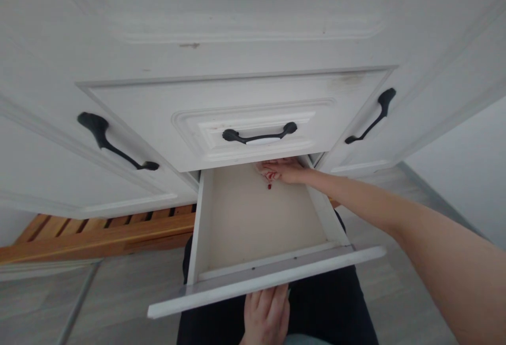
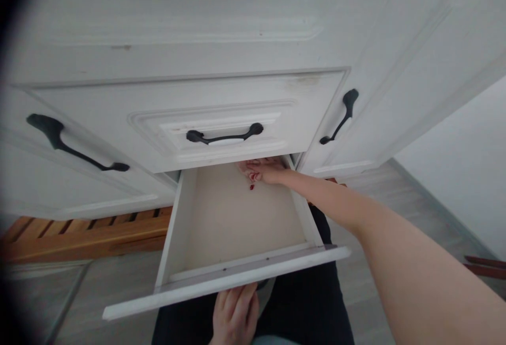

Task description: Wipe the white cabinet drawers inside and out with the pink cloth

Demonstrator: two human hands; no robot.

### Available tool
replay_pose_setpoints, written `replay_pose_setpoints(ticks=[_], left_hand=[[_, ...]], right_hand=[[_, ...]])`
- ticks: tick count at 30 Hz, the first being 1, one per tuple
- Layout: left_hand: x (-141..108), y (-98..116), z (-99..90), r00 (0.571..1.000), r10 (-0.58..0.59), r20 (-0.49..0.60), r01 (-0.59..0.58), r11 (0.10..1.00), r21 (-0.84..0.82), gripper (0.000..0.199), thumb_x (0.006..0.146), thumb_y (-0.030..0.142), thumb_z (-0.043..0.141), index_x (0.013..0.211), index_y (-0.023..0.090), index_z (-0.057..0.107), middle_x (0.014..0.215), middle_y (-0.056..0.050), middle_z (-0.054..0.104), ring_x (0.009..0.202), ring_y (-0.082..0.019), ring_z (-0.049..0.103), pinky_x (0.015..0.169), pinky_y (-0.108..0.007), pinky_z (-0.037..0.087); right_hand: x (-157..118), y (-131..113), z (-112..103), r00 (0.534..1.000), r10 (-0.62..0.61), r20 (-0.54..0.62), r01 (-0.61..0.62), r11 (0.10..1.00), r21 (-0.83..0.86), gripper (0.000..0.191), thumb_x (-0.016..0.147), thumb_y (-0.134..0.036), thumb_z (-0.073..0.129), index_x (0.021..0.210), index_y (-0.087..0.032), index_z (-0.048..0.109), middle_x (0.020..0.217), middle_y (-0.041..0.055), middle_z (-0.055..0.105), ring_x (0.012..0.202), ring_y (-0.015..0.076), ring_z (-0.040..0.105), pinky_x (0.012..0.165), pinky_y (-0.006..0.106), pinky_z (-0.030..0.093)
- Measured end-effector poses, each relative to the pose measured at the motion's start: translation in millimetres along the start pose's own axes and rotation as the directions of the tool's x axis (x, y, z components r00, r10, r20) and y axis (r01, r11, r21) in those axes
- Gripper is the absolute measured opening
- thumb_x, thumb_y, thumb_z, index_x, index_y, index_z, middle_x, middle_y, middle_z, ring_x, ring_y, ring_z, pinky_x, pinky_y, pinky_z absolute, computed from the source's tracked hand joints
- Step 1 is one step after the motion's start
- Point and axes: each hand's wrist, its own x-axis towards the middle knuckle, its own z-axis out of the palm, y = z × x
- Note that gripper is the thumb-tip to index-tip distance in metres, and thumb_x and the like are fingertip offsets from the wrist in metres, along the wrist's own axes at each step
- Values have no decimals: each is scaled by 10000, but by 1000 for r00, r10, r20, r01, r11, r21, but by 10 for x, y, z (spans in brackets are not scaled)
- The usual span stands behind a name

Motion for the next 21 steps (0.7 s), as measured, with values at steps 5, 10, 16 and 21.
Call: replay_pose_setpoints(ticks=[5, 10, 16, 21], left_hand=[[-25, -1, 57, 999, -16, -40, 14, 999, -28, 261, 909, 137, 612, 1129, 231, 718, 963, -32, 765, 907, -195, 708, 902, -326, 538], [-23, 16, 55, 999, -40, -21, 39, 998, -53, 257, 929, 147, 592, 1139, 228, 717, 980, -31, 764, 917, -195, 698, 892, -323, 533], [-20, 16, 23, 999, -41, 17, 41, 999, -33, 321, 936, 151, 580, 1224, 238, 690, 1036, -32, 761, 990, -212, 695, 943, -355, 533], [-14, 14, 58, 998, -22, -59, 20, 999, -45, 285, 933, 146, 577, 1174, 225, 709, 1010, -36, 759, 973, -214, 691, 935, -357, 529]], right_hand=[[-579, -109, 265, 953, -263, 153, 277, 957, -83, 687, 882, -391, 641, 1544, -376, 456, 1522, 80, 510, 1349, 330, 438, 1089, 477, 397], [-1095, -201, 432, 880, -418, 225, 446, 890, -93, 636, 878, -462, 672, 1489, -364, 523, 1316, 124, 599, 1169, 308, 513, 910, 430, 469], [-1133, -203, 502, 775, -557, 300, 558, 825, 91, 395, 904, -371, 680, 1292, -292, 685, 1145, 89, 654, 1025, 236, 586, 832, 329, 442], [-1020, -181, 272, 745, -580, 331, 541, 814, 210, 299, 853, -327, 706, 1143, -271, 748, 952, 34, 644, 827, 168, 573, 712, 263, 393]])
